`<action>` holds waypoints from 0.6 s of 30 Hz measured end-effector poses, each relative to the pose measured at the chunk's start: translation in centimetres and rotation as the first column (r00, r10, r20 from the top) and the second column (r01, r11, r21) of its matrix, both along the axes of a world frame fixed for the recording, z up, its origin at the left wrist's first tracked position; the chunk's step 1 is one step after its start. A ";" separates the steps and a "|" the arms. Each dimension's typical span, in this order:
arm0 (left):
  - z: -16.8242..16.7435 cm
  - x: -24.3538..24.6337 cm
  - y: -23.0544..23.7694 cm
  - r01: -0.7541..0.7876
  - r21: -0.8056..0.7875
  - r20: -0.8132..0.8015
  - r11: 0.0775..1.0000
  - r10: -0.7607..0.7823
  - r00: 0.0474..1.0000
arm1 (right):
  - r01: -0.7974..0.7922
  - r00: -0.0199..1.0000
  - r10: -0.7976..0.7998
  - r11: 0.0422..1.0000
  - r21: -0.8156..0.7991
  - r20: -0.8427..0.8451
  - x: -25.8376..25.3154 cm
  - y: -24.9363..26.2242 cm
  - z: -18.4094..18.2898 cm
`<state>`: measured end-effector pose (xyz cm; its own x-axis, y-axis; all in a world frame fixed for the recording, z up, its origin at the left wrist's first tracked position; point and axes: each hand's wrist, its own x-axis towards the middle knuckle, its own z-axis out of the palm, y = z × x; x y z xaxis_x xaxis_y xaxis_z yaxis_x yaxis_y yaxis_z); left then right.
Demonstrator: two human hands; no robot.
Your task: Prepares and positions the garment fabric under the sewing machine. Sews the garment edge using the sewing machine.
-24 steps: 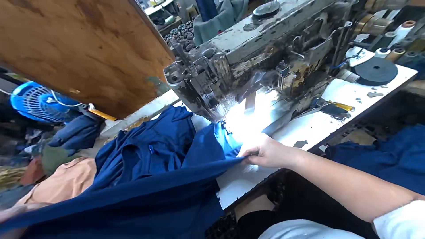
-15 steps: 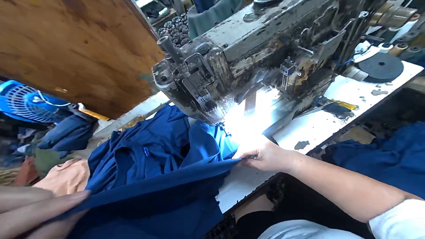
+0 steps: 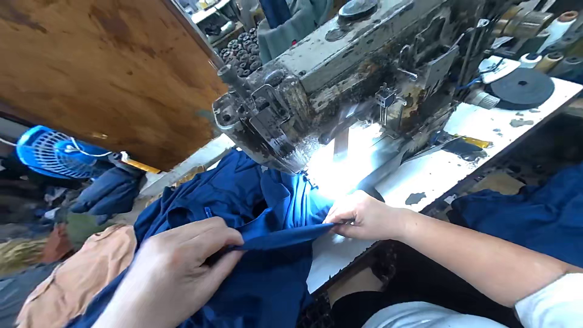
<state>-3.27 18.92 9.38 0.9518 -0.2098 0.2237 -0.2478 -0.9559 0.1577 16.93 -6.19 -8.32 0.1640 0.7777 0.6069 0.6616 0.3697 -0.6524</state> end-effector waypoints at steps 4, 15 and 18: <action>-1.6 2.0 -1.8 0.038 -0.395 -0.169 0.918 -0.114 0.979 | -0.018 1.000 0.018 1.000 0.005 -0.016 0.0 0.0 0.1; -1.9 3.4 -1.5 0.066 -0.117 0.004 0.991 -0.066 0.998 | 0.017 0.996 -0.026 0.994 -0.111 -0.085 0.3 0.0 1.2; -2.0 4.0 -3.1 0.115 -0.126 0.007 0.985 -0.115 0.993 | 0.016 0.995 -0.030 0.989 -0.150 -0.092 0.3 -0.2 1.6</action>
